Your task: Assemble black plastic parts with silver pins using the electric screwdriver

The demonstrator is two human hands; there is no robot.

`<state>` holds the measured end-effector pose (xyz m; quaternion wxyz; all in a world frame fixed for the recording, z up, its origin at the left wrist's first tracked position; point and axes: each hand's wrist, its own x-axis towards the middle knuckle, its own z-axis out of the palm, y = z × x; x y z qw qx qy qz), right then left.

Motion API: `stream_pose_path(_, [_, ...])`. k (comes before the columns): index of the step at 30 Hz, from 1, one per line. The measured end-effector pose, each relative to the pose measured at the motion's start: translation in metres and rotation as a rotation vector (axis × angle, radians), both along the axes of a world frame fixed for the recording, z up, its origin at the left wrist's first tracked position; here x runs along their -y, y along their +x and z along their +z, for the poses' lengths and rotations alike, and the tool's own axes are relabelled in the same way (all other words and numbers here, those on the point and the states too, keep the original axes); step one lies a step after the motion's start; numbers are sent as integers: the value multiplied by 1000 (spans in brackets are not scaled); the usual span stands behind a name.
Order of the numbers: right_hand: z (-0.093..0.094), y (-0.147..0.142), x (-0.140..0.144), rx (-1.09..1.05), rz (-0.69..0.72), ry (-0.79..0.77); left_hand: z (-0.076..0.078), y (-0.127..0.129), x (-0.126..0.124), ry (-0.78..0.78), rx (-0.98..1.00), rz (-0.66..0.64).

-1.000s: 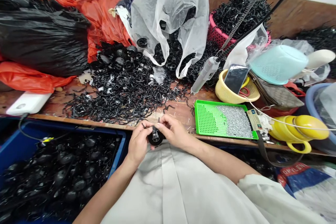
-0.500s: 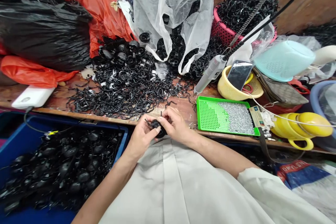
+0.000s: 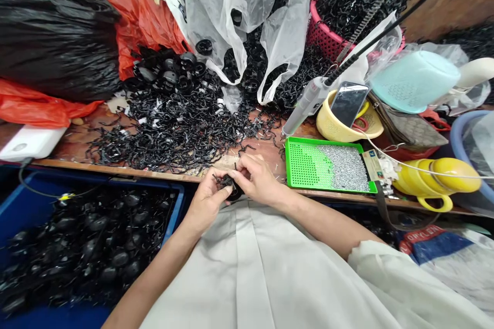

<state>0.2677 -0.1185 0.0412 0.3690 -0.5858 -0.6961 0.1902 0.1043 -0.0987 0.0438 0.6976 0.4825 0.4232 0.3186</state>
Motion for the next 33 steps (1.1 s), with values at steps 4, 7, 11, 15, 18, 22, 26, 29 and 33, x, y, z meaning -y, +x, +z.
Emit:
stream_pose_path(4, [-7, -3, 5, -32, -19, -16, -2, 0, 0, -8, -16, 7])
stream_pose_path(7, [-7, -1, 4, -163, 24, -84, -5, -1, -3, -55, 2, 39])
stream_pose_path(11, [-2, 18, -22, -276, 64, -216, -6, -4, -11, -60, -9, 171])
stream_pose_path(15, [3, 36, -57, 28, -132, -227, -2, -2, -17, -41, -22, 161])
stream_pose_path(18, [15, 34, -62, 84, -92, -203, 2, 3, -17, 37, -35, 123])
stream_pose_path(22, [32, 22, -40, -324, 166, -357, 3, 7, -17, 271, -37, 102])
stream_pose_path(26, [30, 9, -17, -723, 70, -522, -2, 6, -20, 282, -88, 76])
stream_pose_path(29, [22, 3, -8, -641, 7, -386, -6, 7, -23, 170, -61, 143])
stream_pose_path(33, [21, 5, -11, -204, 7, -41, -1, 10, -25, 62, 21, 196])
